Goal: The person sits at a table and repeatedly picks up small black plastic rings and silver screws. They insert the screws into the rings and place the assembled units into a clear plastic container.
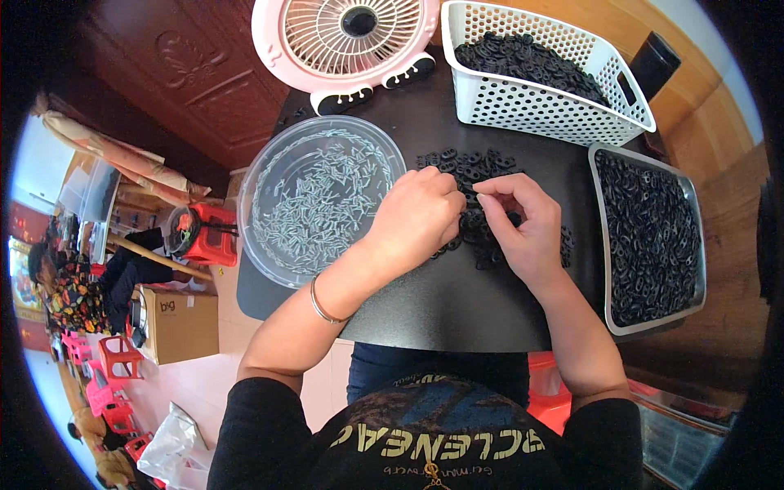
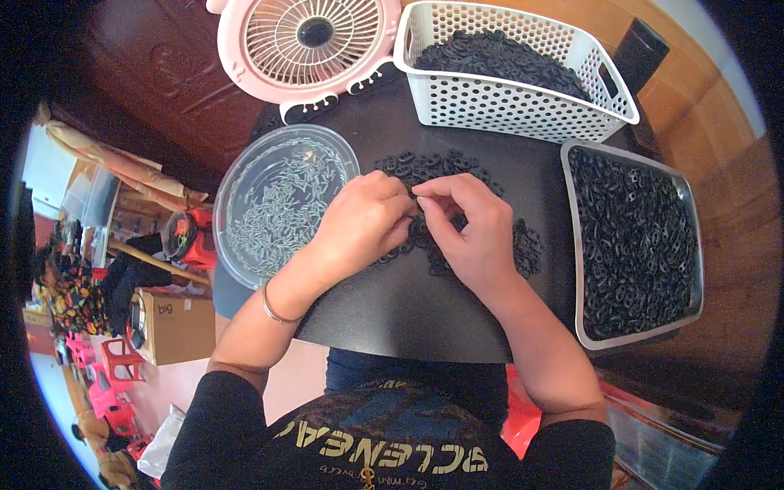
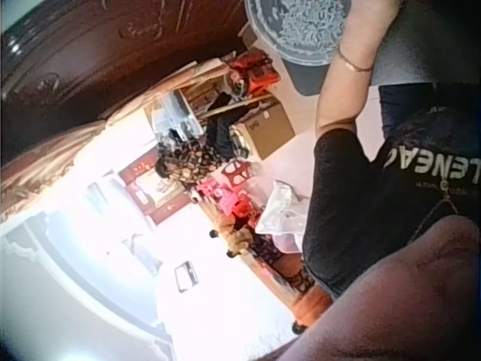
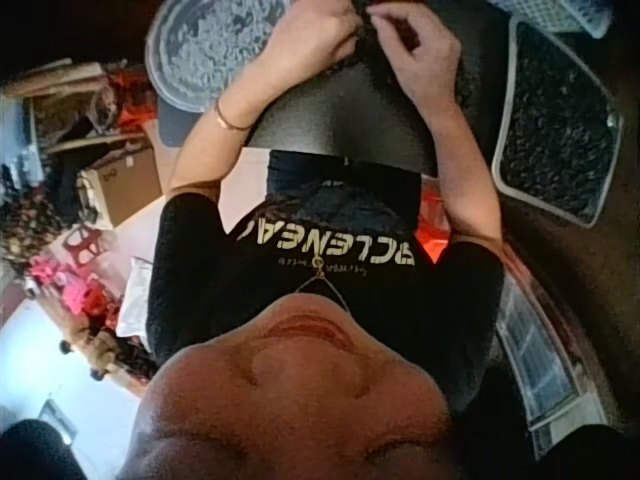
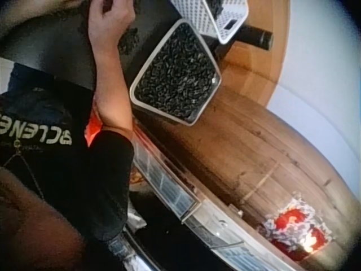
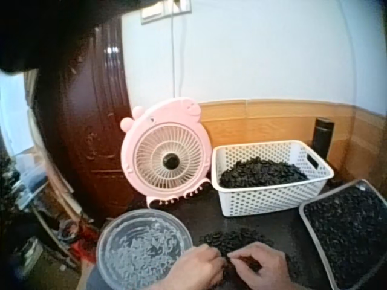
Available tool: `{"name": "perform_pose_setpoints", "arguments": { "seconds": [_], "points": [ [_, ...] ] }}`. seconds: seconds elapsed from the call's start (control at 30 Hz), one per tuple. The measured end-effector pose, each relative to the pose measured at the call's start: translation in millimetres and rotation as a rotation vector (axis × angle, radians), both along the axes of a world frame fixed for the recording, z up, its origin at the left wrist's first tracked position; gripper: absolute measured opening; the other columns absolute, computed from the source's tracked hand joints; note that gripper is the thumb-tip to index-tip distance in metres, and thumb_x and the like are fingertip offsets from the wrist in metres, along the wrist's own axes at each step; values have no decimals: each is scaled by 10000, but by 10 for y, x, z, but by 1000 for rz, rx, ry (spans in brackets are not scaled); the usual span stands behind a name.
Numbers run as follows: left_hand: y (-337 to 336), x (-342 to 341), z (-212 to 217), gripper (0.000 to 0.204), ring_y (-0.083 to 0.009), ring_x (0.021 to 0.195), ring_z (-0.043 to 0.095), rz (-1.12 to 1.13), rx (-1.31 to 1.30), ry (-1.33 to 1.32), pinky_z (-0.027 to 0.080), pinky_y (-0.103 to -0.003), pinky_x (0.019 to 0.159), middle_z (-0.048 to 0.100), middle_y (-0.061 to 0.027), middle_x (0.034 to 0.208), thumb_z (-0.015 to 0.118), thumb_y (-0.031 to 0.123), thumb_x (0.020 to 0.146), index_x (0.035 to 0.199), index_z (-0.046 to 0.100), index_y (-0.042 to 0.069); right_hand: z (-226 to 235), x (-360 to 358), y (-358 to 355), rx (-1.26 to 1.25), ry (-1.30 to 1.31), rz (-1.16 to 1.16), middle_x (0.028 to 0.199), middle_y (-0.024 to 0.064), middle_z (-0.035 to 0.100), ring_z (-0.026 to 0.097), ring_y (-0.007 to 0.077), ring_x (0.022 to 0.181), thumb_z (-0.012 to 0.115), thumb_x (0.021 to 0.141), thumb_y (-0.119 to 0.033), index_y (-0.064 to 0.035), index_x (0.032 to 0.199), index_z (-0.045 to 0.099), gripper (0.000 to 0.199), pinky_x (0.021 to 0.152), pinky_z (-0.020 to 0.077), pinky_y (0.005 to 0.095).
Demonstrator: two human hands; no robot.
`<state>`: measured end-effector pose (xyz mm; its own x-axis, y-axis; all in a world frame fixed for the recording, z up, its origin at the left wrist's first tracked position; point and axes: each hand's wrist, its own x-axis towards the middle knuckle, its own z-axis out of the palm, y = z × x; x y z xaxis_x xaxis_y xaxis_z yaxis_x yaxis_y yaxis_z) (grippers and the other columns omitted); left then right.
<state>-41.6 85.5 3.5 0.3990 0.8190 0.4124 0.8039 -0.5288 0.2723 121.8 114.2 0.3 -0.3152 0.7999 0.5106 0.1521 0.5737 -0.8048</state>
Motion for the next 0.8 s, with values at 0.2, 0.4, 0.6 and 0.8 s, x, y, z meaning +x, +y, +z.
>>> {"name": "perform_pose_setpoints", "arguments": {
  "seconds": [0.2, 0.4, 0.6, 0.8],
  "points": [
    [-63, -19, 198, 60, -168, 685, 601, 54, -407, -472, 467, -292, 616, 603, -84, 739, 575, 35, 732, 783, 559, 8, -8, 6, 5, -7, -12, -2, 757, 71, 603, 587, 122, 629, 602, 735, 30, -26, 840, 626, 121, 573, 468, 230],
    [-86, -52, 141, 38, -117, 753, 608, -118, -743, -1117, 474, -230, 655, 609, -57, 769, 534, 34, 831, 839, 528, -2, 25, -10, -31, 2, 9, 45, 764, 72, 600, 591, 122, 646, 603, 721, 55, -23, 848, 631, 151, 575, 476, 229],
    [-58, -101, 79, 84, -124, 763, 604, -178, -824, -1257, 482, -230, 687, 602, -58, 813, 578, 6, 806, 874, 529, 0, 43, -2, -21, 58, -5, 68, 773, 74, 609, 599, 123, 660, 620, 717, 48, -26, 872, 636, 173, 576, 486, 231],
    [-45, -127, 82, 103, -150, 758, 622, -131, -815, -1417, 485, -228, 672, 628, -74, 828, 601, 7, 793, 888, 563, 5, 54, -20, -62, -99, 85, 18, 779, 68, 617, 608, 124, 682, 616, 728, 45, -21, 851, 629, 141, 589, 490, 229]
  ]
}}
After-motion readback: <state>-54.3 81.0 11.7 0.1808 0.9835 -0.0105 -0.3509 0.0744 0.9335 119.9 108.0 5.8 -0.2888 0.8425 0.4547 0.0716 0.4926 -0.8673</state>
